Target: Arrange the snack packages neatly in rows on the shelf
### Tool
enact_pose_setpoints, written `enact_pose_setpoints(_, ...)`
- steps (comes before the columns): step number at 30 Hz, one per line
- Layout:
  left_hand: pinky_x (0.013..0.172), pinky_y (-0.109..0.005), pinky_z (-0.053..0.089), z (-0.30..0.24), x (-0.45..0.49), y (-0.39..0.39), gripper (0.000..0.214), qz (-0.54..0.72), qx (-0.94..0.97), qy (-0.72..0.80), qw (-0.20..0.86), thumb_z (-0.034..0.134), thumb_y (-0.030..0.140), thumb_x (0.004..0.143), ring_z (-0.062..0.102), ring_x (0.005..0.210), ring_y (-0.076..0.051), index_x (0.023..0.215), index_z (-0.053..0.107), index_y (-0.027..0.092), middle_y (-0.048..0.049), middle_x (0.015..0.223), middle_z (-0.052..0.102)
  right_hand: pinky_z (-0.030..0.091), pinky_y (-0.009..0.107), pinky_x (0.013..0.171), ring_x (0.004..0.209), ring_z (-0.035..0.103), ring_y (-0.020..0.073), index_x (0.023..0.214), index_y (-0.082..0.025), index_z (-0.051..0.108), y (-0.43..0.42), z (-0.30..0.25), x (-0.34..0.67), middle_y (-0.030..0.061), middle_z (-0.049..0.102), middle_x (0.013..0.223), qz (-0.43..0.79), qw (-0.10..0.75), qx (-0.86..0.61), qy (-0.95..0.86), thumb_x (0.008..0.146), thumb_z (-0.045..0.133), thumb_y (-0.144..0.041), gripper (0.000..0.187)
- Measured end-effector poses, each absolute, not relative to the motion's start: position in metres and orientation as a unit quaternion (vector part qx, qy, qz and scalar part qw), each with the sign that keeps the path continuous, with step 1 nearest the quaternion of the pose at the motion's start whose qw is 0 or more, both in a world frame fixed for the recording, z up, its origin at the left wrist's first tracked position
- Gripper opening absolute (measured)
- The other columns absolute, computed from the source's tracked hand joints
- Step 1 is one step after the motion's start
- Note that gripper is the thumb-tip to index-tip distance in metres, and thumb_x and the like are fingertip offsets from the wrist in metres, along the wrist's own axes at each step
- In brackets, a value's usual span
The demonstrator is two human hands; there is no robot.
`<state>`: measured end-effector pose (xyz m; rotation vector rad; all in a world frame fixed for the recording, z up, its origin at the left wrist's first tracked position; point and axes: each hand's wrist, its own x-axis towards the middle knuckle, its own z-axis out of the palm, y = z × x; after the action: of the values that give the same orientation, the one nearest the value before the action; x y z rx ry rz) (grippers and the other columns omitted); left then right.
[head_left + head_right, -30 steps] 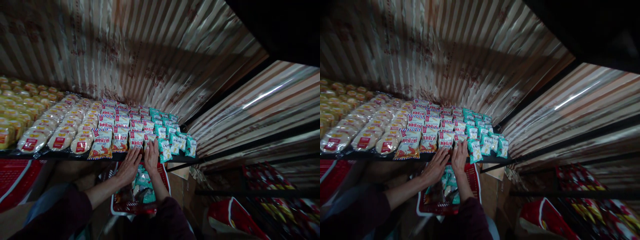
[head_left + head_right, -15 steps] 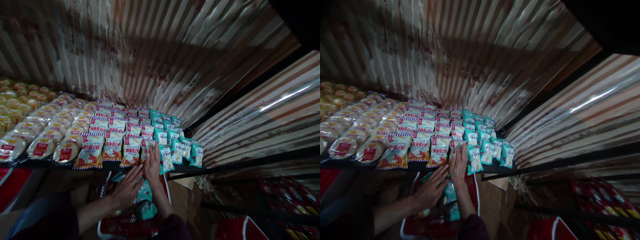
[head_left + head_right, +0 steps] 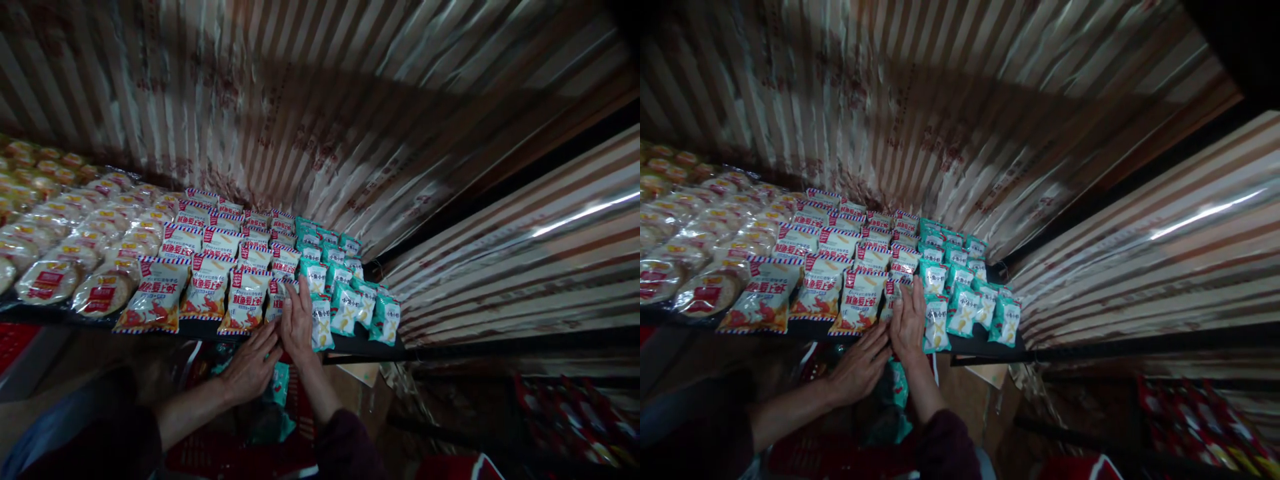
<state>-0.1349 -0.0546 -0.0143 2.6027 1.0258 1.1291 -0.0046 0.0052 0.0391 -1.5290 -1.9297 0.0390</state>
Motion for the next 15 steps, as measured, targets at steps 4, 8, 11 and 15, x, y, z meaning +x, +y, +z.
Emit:
enact_pose_setpoints(4,0.109,-0.05,0.038,-0.01,-0.127,-0.052,0.046,0.364,0.862,0.349,0.059,0.04,0.008,0.085,0.018,0.143,-0.031,0.129,0.052,0.005,-0.0218,0.144,0.04,0.031,0.047,0.114,0.143,0.026,0.0222,0.13,-0.014,0.055,-0.006,0.042,-0.001,0.013,0.03,0.153,0.052,0.333,-0.575,-0.745,0.1,0.027,-0.035,0.046)
enact_pose_setpoints(8,0.109,-0.054,0.035,-0.009,-0.123,-0.057,0.065,0.361,0.854,0.369,0.059,0.041,0.007,0.08,0.008,0.145,-0.033,0.144,0.028,-0.001,-0.0253,0.152,0.022,0.031,0.046,0.115,0.142,0.029,0.022,0.129,-0.012,0.056,-0.025,0.042,-0.004,0.014,0.031,0.153,0.086,0.347,-0.578,-0.734,0.1,0.028,-0.036,0.046)
enact_pose_setpoints(11,0.11,-0.055,0.034,-0.013,-0.127,-0.067,0.072,0.357,0.86,0.36,0.06,0.042,0.004,0.078,0.005,0.145,-0.034,0.147,0.02,0.0,-0.0248,0.154,0.016,0.031,0.046,0.114,0.141,0.03,0.0223,0.129,-0.012,0.055,-0.038,0.04,-0.006,0.015,0.032,0.152,0.094,0.35,-0.584,-0.726,0.099,0.029,-0.036,0.047)
enact_pose_setpoints(15,0.11,-0.053,0.035,-0.015,-0.135,-0.073,0.075,0.35,0.868,0.342,0.077,0.041,0.004,0.079,0.006,0.145,-0.032,0.149,0.014,0.003,-0.0231,0.154,0.02,0.031,0.048,0.114,0.14,0.032,0.0227,0.129,-0.014,0.056,-0.047,0.035,-0.01,0.0145,0.034,0.151,0.091,0.353,-0.599,-0.713,0.099,0.028,-0.039,0.048)
